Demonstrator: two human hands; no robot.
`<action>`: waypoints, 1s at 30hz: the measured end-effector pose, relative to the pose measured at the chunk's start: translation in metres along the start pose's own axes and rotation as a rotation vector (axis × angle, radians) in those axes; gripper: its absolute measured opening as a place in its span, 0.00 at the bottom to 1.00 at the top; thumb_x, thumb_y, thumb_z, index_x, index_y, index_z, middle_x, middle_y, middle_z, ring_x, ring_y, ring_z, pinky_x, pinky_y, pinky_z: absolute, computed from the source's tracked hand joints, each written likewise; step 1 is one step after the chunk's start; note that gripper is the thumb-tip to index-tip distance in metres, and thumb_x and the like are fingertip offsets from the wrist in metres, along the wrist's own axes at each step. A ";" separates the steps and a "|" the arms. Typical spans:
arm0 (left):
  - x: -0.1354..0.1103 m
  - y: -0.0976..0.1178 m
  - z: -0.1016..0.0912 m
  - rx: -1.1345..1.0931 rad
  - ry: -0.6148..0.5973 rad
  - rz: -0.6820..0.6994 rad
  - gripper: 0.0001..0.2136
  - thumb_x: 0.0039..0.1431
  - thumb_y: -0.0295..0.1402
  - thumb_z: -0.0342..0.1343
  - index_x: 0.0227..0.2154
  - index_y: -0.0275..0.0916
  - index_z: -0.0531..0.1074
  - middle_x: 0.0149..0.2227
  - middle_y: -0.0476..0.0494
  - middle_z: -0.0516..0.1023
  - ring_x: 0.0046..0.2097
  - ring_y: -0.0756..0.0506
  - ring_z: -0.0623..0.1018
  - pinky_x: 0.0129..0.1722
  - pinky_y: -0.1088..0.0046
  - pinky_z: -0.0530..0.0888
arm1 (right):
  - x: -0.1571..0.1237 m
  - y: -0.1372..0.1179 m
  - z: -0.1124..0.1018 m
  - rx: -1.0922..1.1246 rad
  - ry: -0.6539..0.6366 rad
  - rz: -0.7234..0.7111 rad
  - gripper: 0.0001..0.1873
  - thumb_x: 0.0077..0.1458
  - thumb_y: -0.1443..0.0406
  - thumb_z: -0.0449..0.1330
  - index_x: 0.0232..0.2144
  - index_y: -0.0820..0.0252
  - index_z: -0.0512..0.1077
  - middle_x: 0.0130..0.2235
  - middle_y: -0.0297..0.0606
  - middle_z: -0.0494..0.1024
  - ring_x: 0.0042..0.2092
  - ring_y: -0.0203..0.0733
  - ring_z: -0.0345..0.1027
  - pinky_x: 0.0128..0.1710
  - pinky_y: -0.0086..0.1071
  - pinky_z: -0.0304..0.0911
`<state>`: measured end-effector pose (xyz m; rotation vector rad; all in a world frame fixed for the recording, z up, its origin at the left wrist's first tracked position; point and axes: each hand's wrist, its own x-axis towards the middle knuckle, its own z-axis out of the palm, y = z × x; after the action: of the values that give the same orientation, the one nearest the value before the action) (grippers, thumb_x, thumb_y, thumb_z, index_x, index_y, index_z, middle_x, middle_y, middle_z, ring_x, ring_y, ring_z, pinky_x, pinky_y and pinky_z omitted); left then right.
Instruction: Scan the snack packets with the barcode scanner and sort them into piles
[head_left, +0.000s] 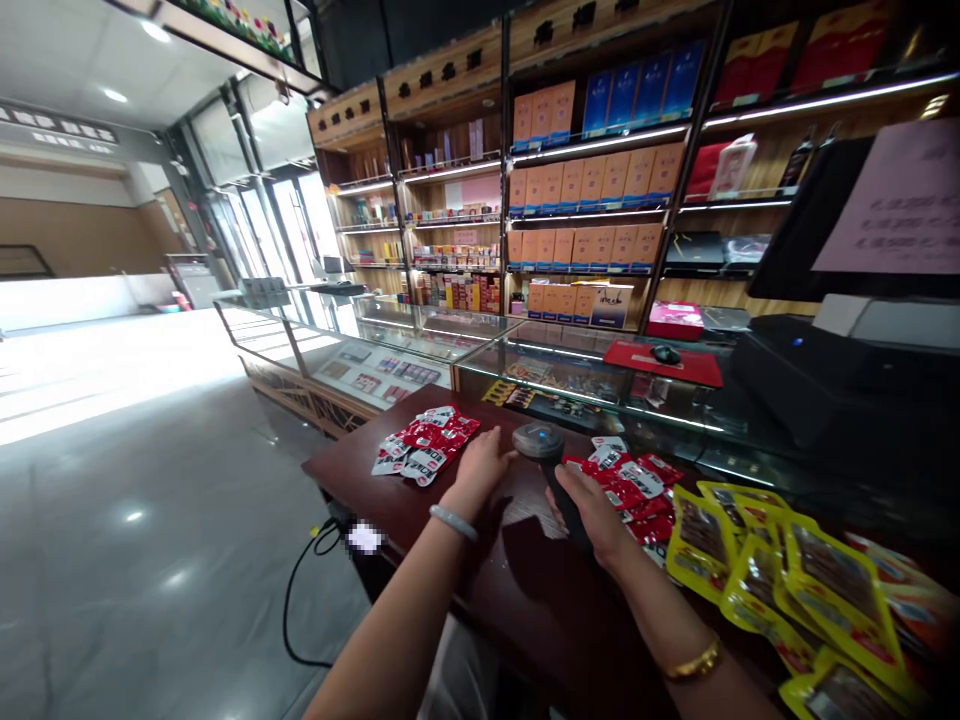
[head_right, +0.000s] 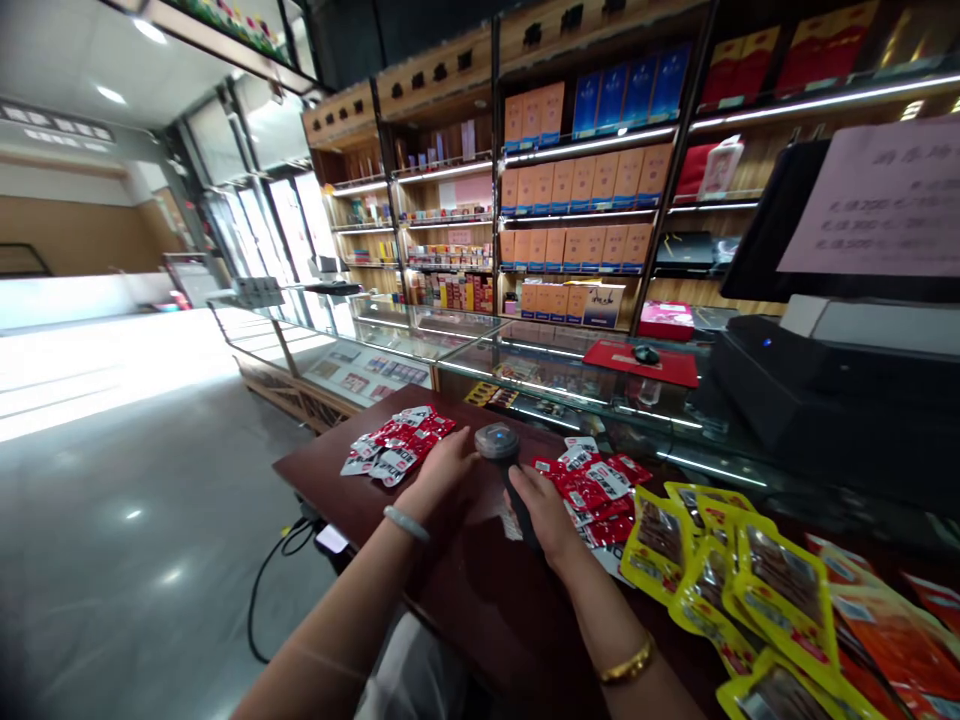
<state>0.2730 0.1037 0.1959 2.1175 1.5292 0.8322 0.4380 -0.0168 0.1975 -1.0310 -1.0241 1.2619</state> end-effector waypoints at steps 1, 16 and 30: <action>-0.003 -0.010 -0.013 0.130 0.029 -0.001 0.25 0.56 0.36 0.61 0.56 0.35 0.67 0.61 0.32 0.69 0.63 0.38 0.67 0.62 0.66 0.61 | 0.000 0.002 0.002 0.000 -0.011 0.006 0.23 0.53 0.46 0.62 0.26 0.58 0.64 0.21 0.28 0.67 0.19 0.29 0.55 0.17 0.24 0.49; -0.071 -0.027 -0.033 0.486 -0.097 -0.097 0.19 0.61 0.46 0.53 0.50 0.42 0.72 0.56 0.36 0.74 0.60 0.36 0.68 0.63 0.56 0.56 | -0.011 0.000 0.018 -0.021 -0.060 0.085 0.25 0.47 0.43 0.63 0.32 0.58 0.68 0.20 0.27 0.69 0.18 0.31 0.56 0.15 0.24 0.50; -0.029 -0.017 -0.011 0.418 -0.101 -0.285 0.24 0.51 0.46 0.63 0.45 0.35 0.68 0.47 0.30 0.78 0.51 0.34 0.76 0.46 0.64 0.68 | -0.003 0.000 0.008 0.060 -0.049 0.048 0.24 0.50 0.45 0.63 0.33 0.59 0.68 0.20 0.27 0.69 0.18 0.30 0.56 0.16 0.24 0.49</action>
<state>0.2469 0.0812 0.1868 2.0959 2.0242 0.3202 0.4298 -0.0195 0.1992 -0.9881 -0.9972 1.3553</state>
